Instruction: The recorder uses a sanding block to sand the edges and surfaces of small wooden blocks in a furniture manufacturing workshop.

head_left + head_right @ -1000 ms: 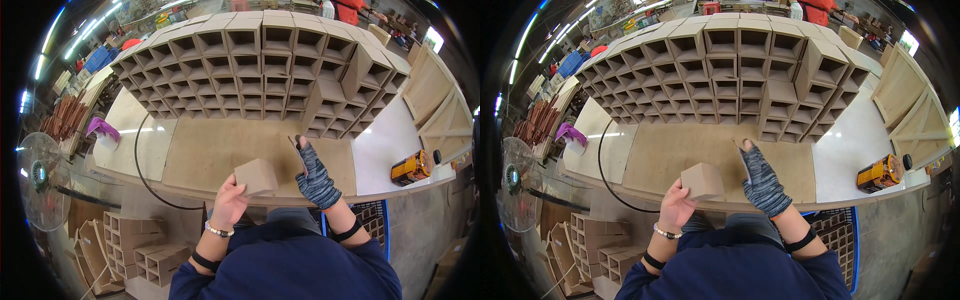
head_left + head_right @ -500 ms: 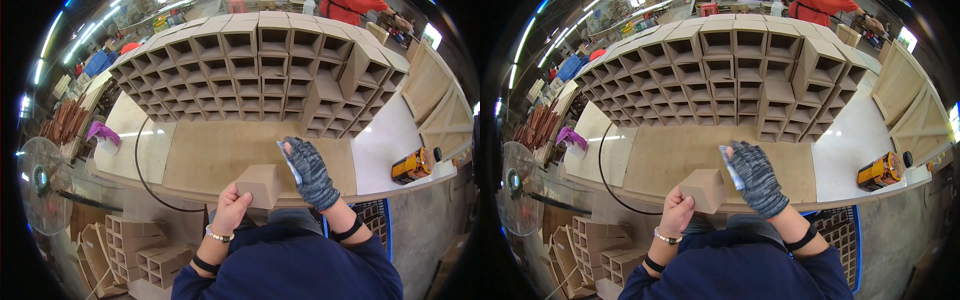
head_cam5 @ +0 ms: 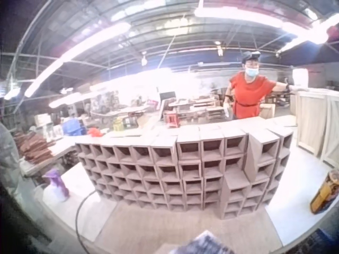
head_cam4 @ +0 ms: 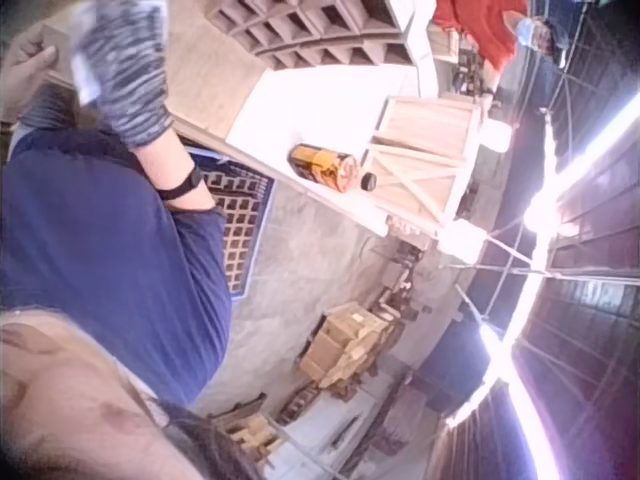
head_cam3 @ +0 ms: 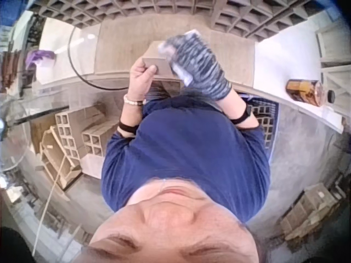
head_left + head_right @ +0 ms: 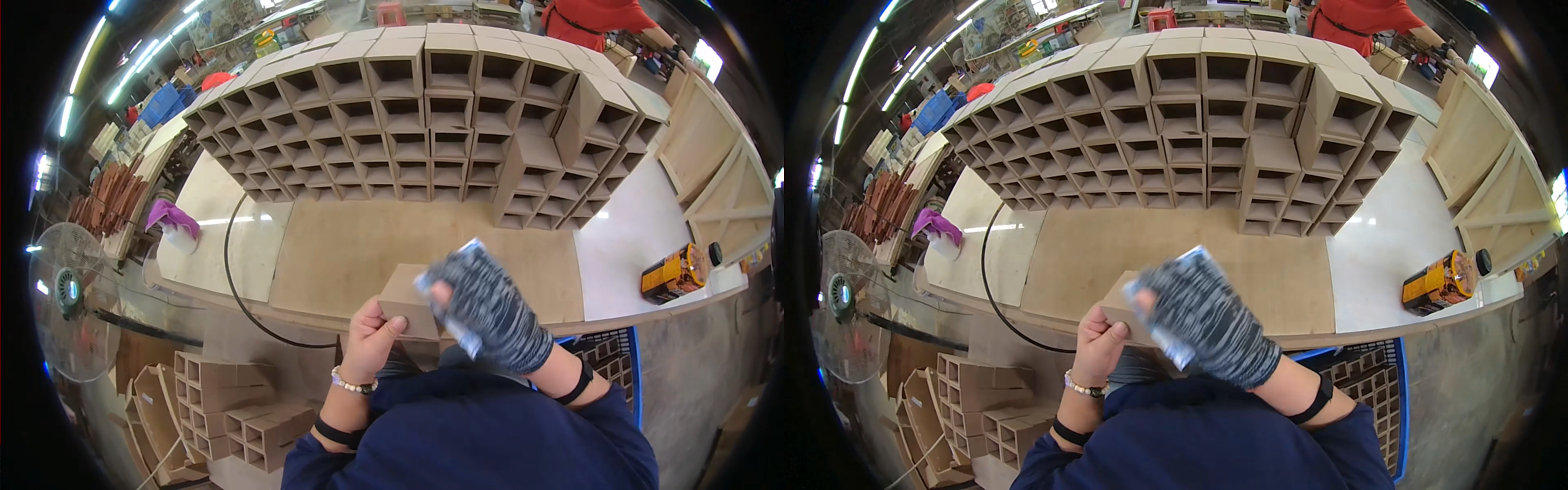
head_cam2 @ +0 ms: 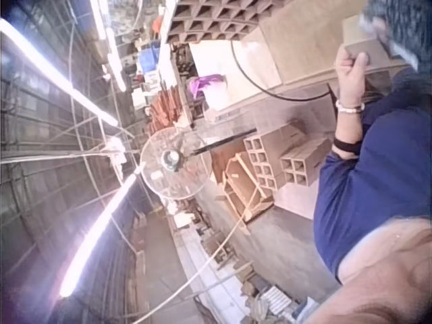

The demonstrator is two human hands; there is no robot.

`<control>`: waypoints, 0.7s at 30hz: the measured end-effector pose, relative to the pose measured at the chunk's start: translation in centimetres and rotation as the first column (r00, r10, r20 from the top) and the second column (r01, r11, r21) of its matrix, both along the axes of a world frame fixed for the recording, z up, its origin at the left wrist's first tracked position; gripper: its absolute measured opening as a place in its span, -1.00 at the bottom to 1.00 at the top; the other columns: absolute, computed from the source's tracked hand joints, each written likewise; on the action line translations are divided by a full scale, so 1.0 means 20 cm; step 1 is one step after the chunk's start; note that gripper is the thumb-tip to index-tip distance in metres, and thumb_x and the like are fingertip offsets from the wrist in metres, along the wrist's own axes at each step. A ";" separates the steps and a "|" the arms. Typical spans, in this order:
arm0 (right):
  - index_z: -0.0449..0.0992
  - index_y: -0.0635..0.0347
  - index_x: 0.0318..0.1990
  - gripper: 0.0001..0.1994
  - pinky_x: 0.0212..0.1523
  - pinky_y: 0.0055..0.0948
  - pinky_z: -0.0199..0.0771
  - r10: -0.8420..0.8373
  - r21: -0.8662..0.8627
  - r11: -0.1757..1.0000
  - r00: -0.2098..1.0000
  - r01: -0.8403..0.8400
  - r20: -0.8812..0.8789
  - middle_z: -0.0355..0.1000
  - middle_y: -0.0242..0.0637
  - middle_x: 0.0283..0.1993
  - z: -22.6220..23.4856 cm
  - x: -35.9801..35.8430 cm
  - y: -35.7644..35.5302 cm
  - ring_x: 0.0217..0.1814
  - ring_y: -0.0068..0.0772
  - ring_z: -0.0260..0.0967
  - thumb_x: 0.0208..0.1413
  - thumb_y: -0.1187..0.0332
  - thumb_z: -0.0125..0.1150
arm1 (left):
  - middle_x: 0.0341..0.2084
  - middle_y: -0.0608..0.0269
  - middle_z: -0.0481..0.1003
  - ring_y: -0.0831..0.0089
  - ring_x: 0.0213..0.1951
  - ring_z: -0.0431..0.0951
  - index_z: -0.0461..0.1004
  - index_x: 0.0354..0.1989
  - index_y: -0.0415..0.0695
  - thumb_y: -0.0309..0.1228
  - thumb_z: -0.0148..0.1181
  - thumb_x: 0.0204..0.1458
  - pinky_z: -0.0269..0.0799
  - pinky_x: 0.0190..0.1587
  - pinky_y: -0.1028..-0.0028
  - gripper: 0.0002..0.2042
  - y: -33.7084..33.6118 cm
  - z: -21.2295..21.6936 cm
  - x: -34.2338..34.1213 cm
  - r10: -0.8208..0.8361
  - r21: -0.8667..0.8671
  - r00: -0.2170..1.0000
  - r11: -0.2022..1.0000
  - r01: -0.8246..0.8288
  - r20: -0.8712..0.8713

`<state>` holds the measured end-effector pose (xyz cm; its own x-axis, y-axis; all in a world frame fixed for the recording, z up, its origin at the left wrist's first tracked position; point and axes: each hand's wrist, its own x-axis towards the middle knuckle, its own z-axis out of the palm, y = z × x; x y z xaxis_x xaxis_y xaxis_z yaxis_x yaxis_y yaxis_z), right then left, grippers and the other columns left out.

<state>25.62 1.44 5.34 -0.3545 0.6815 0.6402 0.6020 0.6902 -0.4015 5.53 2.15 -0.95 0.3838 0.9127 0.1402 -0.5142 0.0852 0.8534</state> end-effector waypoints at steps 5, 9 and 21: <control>0.29 0.06 0.03 -0.59 0.08 -0.11 0.20 -0.078 -0.013 0.997 0.983 0.081 0.164 0.31 -0.14 -0.01 -0.30 0.12 0.10 0.01 -0.09 0.28 -0.06 0.47 0.05 | -0.13 0.17 0.42 0.47 -0.07 0.40 0.28 -0.01 -0.30 -0.52 0.08 0.01 0.26 0.03 0.46 -0.66 0.00 0.01 0.03 -0.069 -0.081 0.994 0.994 0.076 0.081; 0.32 0.08 -0.02 -0.63 0.05 -0.12 0.23 -0.200 -0.131 0.971 0.979 0.202 0.025 0.35 -0.15 -0.08 -0.24 0.11 0.08 -0.04 -0.10 0.31 -0.05 0.52 0.05 | -0.10 0.16 0.40 0.45 -0.05 0.38 0.28 -0.01 -0.31 -0.51 0.07 0.01 0.25 0.04 0.45 -0.65 -0.02 0.01 0.02 -0.093 -0.099 0.985 0.989 0.108 0.142; 0.25 0.14 0.11 -0.55 0.15 -0.16 0.10 -0.323 -0.048 0.939 0.924 0.339 0.206 0.31 -0.13 0.02 -0.34 0.21 0.06 0.07 -0.10 0.24 -0.02 0.46 -0.03 | -0.08 0.15 0.39 0.44 -0.02 0.36 0.29 -0.02 -0.31 -0.53 0.06 0.00 0.22 0.06 0.41 -0.67 -0.01 0.03 0.01 -0.112 -0.099 0.967 0.985 0.138 0.230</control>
<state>29.81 2.68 -1.46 -0.2101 0.8281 0.5197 0.8619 0.4078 -0.3015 5.67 1.94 -0.44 0.4666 0.8744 0.1334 -0.6693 0.2504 0.6996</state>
